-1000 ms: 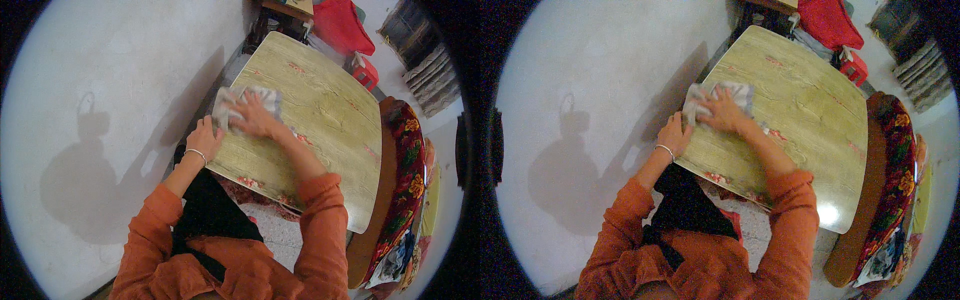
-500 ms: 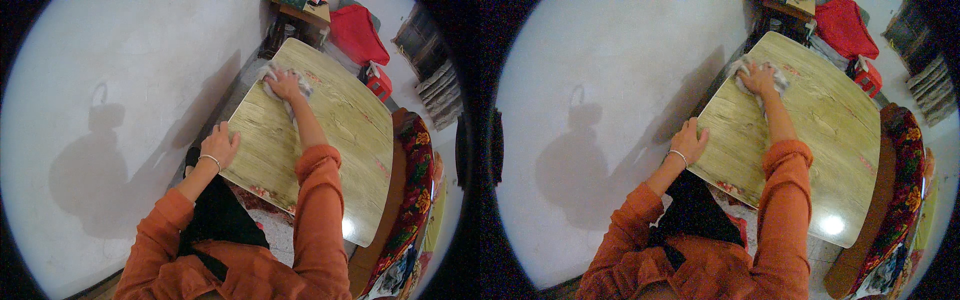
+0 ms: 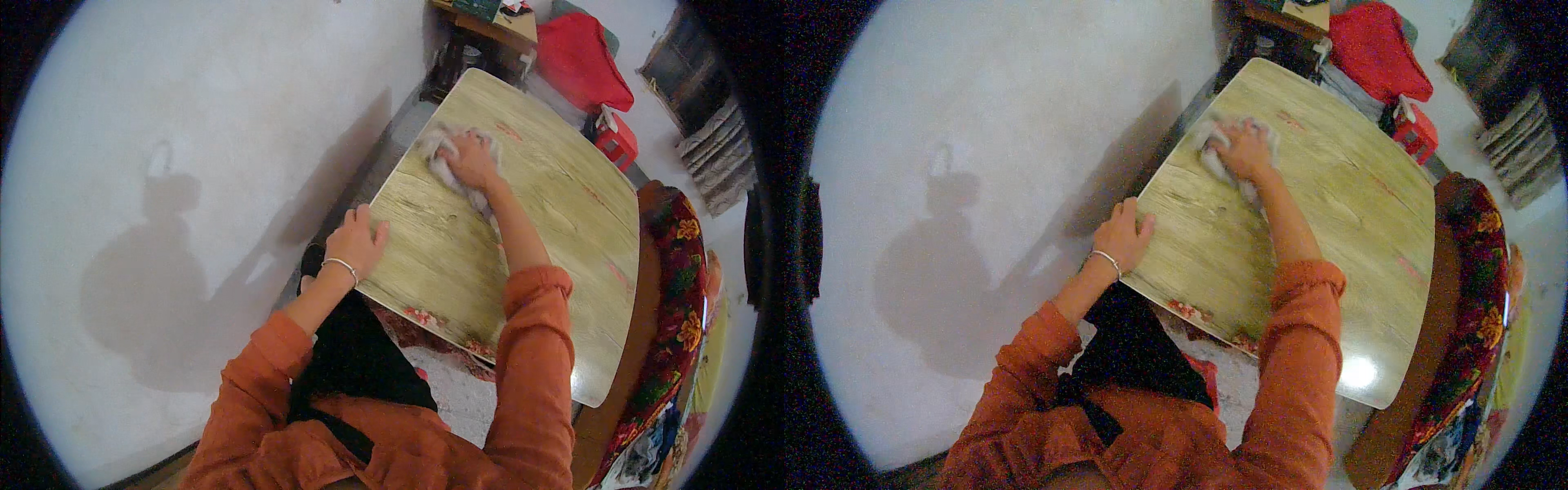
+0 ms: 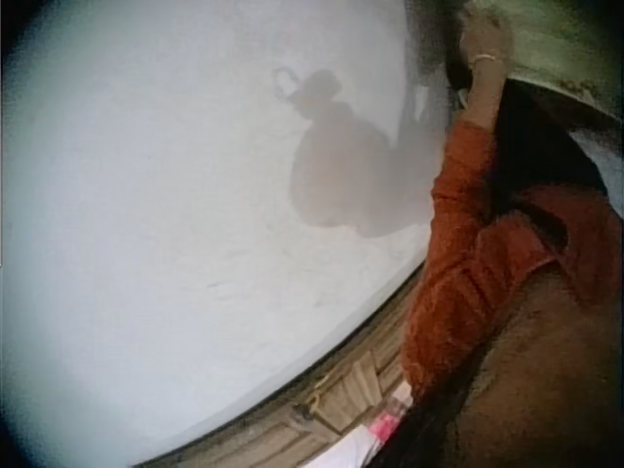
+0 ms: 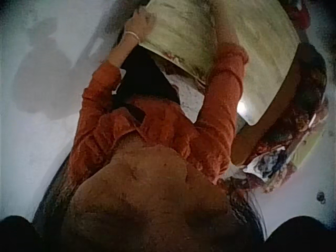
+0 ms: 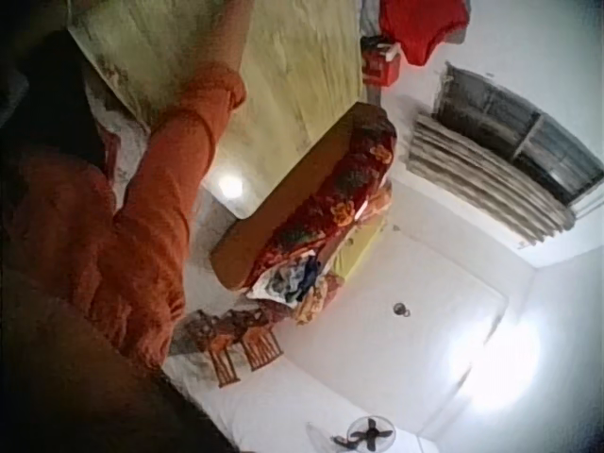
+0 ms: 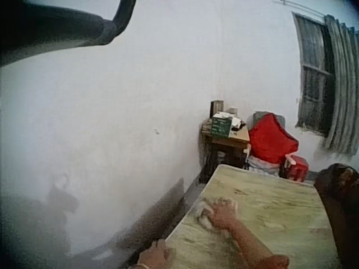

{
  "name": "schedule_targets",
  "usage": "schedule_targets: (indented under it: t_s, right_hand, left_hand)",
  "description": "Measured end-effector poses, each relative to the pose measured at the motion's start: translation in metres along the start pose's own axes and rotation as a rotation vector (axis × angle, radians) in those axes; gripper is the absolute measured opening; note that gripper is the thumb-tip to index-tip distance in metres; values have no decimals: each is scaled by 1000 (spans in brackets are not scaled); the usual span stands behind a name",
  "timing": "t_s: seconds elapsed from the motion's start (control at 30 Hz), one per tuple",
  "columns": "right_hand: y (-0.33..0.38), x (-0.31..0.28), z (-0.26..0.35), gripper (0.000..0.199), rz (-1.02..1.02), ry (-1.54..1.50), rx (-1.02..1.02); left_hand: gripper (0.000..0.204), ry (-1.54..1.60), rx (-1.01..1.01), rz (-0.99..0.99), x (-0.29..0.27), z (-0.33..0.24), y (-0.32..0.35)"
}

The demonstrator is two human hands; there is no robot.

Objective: The person wipes the surface of a small table with a cloth. They move around the table to reach different areas and continue wiping the entire top surface.

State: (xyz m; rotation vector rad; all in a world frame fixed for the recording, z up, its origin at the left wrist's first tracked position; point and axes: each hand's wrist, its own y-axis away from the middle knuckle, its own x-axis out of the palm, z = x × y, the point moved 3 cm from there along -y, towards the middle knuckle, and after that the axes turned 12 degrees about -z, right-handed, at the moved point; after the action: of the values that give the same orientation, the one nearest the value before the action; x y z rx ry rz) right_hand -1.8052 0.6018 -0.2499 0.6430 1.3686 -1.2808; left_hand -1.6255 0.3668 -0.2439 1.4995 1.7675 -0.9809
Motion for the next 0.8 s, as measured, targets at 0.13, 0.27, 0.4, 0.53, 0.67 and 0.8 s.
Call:
schedule_targets:
  t_s: [0.13,0.27,0.4,0.53,0.67,0.8]
  right_hand:
    - [-29,8,9,62,-132,122,266]
    - [-19,24,45,61,16,66,-60]
    - [40,10,97,55,-9,-201,-392]
    - [108,-11,153,53,50,-247,-597]
    - [173,-47,177,49,143,-390,-715]
    - [226,-90,152,46,299,-520,-585]
  left_hand:
    - [44,-4,-2,-5,-1,1,1]
    - [46,-23,-14,37,1,2,0]
    - [43,322,112,-411,0,13,2]
    - [36,920,-49,-632,8,47,-2]
    - [37,1236,-263,-355,1,56,-9]
    - [43,756,-77,-225,-7,39,-17]
